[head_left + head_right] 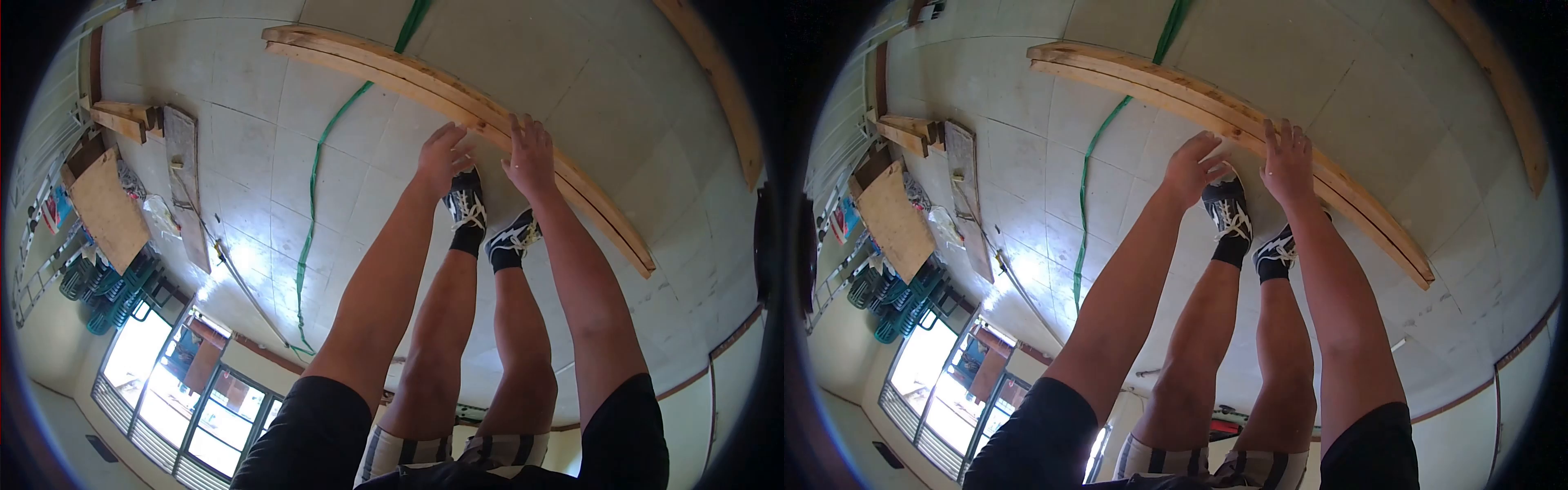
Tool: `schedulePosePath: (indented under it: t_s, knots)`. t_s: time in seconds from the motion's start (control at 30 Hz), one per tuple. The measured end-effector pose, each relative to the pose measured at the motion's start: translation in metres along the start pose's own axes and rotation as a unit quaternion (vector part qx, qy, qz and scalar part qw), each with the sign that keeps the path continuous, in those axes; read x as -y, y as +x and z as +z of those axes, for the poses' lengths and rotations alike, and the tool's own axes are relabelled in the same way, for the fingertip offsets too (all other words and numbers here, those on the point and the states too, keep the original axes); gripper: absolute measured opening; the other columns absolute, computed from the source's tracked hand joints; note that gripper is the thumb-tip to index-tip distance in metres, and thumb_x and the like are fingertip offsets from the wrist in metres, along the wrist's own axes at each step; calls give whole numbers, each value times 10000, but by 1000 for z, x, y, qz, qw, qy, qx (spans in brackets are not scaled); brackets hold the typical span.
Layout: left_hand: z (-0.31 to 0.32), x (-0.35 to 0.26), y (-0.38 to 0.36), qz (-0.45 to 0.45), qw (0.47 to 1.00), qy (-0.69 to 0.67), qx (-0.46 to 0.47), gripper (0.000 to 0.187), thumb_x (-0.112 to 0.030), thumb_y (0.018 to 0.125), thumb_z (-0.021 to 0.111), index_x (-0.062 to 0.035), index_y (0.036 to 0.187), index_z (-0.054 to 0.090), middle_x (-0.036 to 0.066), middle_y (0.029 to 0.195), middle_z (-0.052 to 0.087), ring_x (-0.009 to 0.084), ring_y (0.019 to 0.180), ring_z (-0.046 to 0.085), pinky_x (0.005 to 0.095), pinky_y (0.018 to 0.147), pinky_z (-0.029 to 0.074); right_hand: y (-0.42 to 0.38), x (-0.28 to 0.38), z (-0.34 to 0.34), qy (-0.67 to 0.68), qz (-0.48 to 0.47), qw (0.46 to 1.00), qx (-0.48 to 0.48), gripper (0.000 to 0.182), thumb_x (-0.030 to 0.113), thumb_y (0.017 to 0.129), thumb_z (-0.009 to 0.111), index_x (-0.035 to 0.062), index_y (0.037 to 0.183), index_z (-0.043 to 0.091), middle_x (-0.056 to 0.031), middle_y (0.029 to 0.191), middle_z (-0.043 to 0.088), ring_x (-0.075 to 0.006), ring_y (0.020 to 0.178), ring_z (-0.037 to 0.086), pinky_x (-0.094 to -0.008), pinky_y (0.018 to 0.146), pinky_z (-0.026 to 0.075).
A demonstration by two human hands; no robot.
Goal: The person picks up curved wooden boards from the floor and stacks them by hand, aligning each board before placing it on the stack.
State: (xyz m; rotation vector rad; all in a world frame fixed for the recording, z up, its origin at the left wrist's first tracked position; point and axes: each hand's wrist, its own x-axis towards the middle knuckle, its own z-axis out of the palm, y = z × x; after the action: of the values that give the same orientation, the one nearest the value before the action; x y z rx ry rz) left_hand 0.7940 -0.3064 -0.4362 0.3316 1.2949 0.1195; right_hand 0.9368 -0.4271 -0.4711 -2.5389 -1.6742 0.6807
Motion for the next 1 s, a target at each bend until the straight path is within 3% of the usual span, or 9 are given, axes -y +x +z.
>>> schedulePosePath:
  t_s: [0.13, 0.27, 0.33, 0.47, 0.53, 0.63, 0.77, 0.83, 1.0]
  knots:
    - [-23, -1, -21, -26, 1000, 13, 11, 677, -288, 876, 595, -7, 1408, 283, 159, 1312, 444, 300, 1104, 519, 402, 896, 481, -1, 5, -4, -62, -38, 997, 16, 848, 287, 719, 752, 255, 1432, 293, -173, 1357, 382, -368, 1178, 447, -482, 952, 395]
    - [-27, 1, -20, -61, 994, 85, 15, 706, -252, 890, 577, -11, 1444, 214, 157, 1357, 408, 315, 1125, 515, 391, 894, 484, 0, 0, 4, -44, -40, 998, 29, 769, 304, 792, 694, 321, 1437, 277, -166, 1349, 410, -379, 1133, 489, -490, 917, 424]
    - [-17, 2, -1, -31, 998, 56, -22, 701, -205, 921, 533, -12, 1466, 138, 165, 1393, 368, 334, 1155, 508, 386, 885, 488, 6, -9, 14, 34, -78, 996, -34, 670, 306, 839, 642, 283, 1425, 318, -170, 1260, 495, -380, 1021, 560, -469, 863, 470]
    - [9, -6, 28, 25, 999, -16, -36, 678, -190, 956, 479, -13, 1472, 77, 184, 1402, 339, 353, 1144, 526, 388, 881, 503, 9, -21, 22, 116, -87, 989, -9, 565, 283, 873, 601, 199, 1388, 382, -177, 1172, 564, -368, 963, 595, -427, 825, 498]
    - [20, -7, 39, 34, 995, -13, -89, 605, -221, 975, 451, 2, 1454, 157, 203, 1389, 354, 361, 1067, 575, 364, 831, 549, 13, -25, 24, 180, -51, 981, -46, 489, 289, 882, 593, 109, 1316, 458, -175, 1145, 593, -343, 978, 602, -401, 806, 507]
    - [23, -7, 46, 33, 991, 27, -130, 529, -236, 982, 433, 21, 1413, 265, 207, 1362, 397, 353, 973, 621, 357, 764, 587, 14, -31, 22, 195, -20, 981, -18, 427, 294, 884, 597, 44, 1222, 525, -175, 1116, 619, -332, 976, 614, -406, 796, 506]
    - [24, -3, 56, 32, 990, 16, -137, 474, -227, 984, 429, 38, 1367, 342, 207, 1335, 437, 359, 945, 637, 359, 717, 602, 12, -38, 18, 221, 30, 975, -1, 394, 315, 873, 617, 39, 1153, 591, -179, 1023, 652, -341, 915, 633, -401, 782, 509]
    - [28, -3, 55, 38, 985, -3, -168, 476, -220, 983, 438, 49, 1363, 335, 211, 1322, 448, 379, 951, 636, 372, 723, 608, 12, -41, 14, 287, 117, 949, 60, 401, 337, 858, 639, 49, 1137, 624, -180, 964, 667, -333, 883, 651, -381, 779, 511]
    - [32, -7, 47, 23, 984, -14, -175, 486, -215, 985, 432, 72, 1359, 314, 208, 1336, 433, 396, 958, 630, 374, 739, 612, 4, -56, 12, 359, 145, 918, 84, 426, 365, 851, 643, 73, 1160, 627, -188, 996, 663, -298, 908, 660, -352, 805, 504]
